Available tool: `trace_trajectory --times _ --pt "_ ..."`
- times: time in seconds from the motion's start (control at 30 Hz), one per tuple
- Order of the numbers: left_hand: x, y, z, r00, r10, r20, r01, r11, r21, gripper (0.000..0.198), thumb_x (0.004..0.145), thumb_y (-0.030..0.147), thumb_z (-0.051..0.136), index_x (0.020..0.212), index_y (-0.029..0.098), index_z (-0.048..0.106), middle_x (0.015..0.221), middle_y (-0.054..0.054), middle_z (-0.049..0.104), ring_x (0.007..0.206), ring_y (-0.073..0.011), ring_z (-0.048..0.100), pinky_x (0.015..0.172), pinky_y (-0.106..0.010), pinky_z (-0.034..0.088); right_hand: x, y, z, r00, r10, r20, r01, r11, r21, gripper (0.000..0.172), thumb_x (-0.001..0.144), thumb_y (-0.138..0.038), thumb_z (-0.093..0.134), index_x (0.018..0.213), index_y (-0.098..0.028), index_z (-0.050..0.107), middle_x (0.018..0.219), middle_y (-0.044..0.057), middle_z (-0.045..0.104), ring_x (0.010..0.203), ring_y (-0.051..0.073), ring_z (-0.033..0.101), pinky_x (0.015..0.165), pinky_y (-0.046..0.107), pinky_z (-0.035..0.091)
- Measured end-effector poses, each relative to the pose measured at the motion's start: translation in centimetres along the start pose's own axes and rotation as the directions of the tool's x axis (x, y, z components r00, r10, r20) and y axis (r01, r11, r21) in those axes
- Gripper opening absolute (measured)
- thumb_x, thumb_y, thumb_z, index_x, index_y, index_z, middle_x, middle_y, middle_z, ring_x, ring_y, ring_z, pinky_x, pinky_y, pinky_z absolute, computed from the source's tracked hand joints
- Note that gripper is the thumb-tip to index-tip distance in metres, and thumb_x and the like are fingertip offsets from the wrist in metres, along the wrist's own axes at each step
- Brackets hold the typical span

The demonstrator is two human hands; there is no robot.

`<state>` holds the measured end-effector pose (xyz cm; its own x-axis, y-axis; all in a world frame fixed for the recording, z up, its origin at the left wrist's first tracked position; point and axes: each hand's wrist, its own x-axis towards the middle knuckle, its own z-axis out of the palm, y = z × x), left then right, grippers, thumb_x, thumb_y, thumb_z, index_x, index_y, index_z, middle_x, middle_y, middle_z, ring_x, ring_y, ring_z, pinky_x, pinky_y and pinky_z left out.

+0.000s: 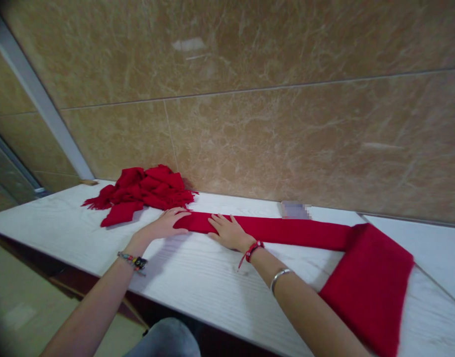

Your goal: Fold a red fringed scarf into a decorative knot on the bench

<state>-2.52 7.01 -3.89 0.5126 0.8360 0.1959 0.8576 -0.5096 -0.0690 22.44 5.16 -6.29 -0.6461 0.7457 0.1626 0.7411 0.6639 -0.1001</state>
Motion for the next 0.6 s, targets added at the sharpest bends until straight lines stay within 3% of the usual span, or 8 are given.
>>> trace_trajectory --times 0.17,0.4,0.6 --pt "0.1 0.2 -0.4 0.993 0.116 0.021 -0.118 0.981 0.154 0.035 0.079 0.018 0.049 0.114 0.017 0.052 0.112 -0.009 0.055 0.101 -0.0204 0.051 0.087 -0.031 0.037 -0.3 0.1 0.9 0.999 0.017 -0.046 -0.017 1.0 -0.015 0.058 0.087 -0.05 0.02 0.135 -0.017 0.026 0.14 0.007 0.026 0.128 0.023 0.022 0.102 0.049 0.016" --pt "0.4 -1.6 -1.0 0.978 0.207 0.037 -0.207 0.921 0.328 0.037 0.08 0.009 0.044 0.114 0.02 0.051 0.106 -0.006 0.06 0.096 -0.0178 0.054 0.081 -0.03 0.035 -0.3 0.2 0.8 0.998 0.01 -0.057 -0.01 1.0 -0.001 0.058 0.087 -0.05 0.02 0.134 -0.017 0.028 0.139 0.007 0.028 0.128 0.023 0.023 0.102 0.049 0.016" --pt "-1.5 -5.8 -2.6 0.998 0.011 -0.06 0.015 0.91 0.414 0.035 0.075 -0.002 0.041 0.099 0.016 0.059 0.096 -0.008 0.063 0.09 -0.0189 0.055 0.082 -0.034 0.035 -0.3 0.3 0.8 0.999 0.013 -0.053 -0.013 1.0 0.007 0.058 0.087 -0.05 0.022 0.134 -0.017 0.029 0.139 0.008 0.029 0.127 0.024 0.024 0.102 0.05 0.017"
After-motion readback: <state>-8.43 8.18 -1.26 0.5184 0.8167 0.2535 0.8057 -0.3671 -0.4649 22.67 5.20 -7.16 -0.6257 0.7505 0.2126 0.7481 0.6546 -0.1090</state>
